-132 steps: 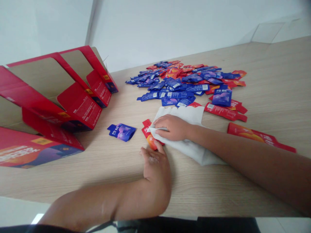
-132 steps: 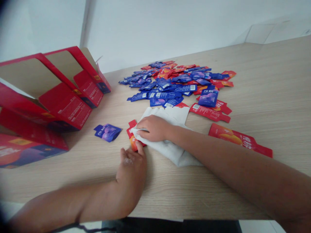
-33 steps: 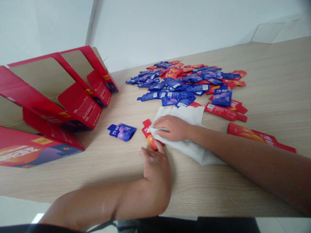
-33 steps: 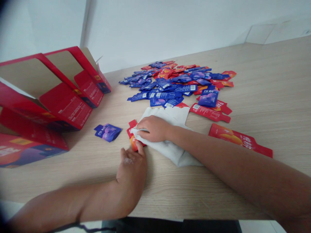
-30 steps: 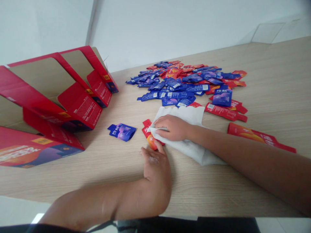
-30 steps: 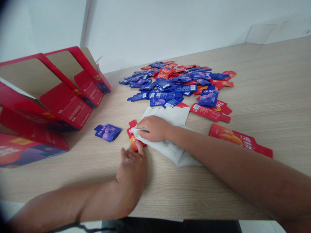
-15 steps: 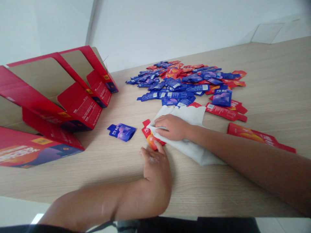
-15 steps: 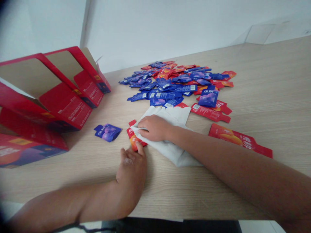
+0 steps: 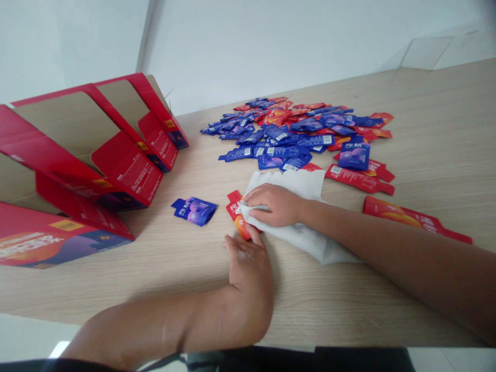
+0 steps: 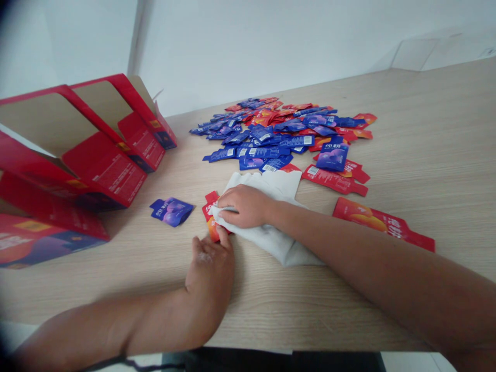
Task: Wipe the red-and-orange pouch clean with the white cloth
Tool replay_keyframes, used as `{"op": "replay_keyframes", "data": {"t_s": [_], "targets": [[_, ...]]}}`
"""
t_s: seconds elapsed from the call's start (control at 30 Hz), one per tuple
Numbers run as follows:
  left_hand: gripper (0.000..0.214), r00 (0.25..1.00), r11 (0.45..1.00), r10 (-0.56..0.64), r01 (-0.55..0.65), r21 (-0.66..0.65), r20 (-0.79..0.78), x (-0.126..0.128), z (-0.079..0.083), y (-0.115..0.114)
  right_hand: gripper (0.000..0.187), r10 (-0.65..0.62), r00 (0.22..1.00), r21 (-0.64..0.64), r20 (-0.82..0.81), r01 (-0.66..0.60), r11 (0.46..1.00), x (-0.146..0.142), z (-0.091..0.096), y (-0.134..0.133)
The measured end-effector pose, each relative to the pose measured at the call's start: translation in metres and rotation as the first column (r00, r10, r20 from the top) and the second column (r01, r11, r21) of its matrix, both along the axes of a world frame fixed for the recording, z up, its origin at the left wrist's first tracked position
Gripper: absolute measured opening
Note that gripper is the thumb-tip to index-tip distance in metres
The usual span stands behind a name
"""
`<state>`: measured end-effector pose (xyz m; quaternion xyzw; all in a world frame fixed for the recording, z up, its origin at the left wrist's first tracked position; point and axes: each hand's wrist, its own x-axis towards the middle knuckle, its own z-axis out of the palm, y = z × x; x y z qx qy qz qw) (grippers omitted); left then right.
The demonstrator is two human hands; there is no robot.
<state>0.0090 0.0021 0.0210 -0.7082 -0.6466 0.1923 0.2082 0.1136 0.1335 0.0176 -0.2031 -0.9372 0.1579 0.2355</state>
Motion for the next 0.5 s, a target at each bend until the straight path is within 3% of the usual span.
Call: {"op": "replay_keyframes", "data": {"t_s": [0.3, 0.5], "targets": [[0.052, 0.999, 1.0, -0.026, 0.026, 0.006, -0.043, -0.0004, -0.0009, -0.0001, 0.021, -0.078, 0.996, 0.027, 0.034, 0.077, 0.997, -0.0013, 0.0008, 0.0016], [0.053, 0.995, 1.0, -0.013, 0.014, 0.01, -0.097, -0.0007, -0.0034, 0.0003, 0.02, -0.062, 0.998, 0.052, 0.025, 0.061, 0.997, -0.0007, -0.0007, 0.0017]]}}
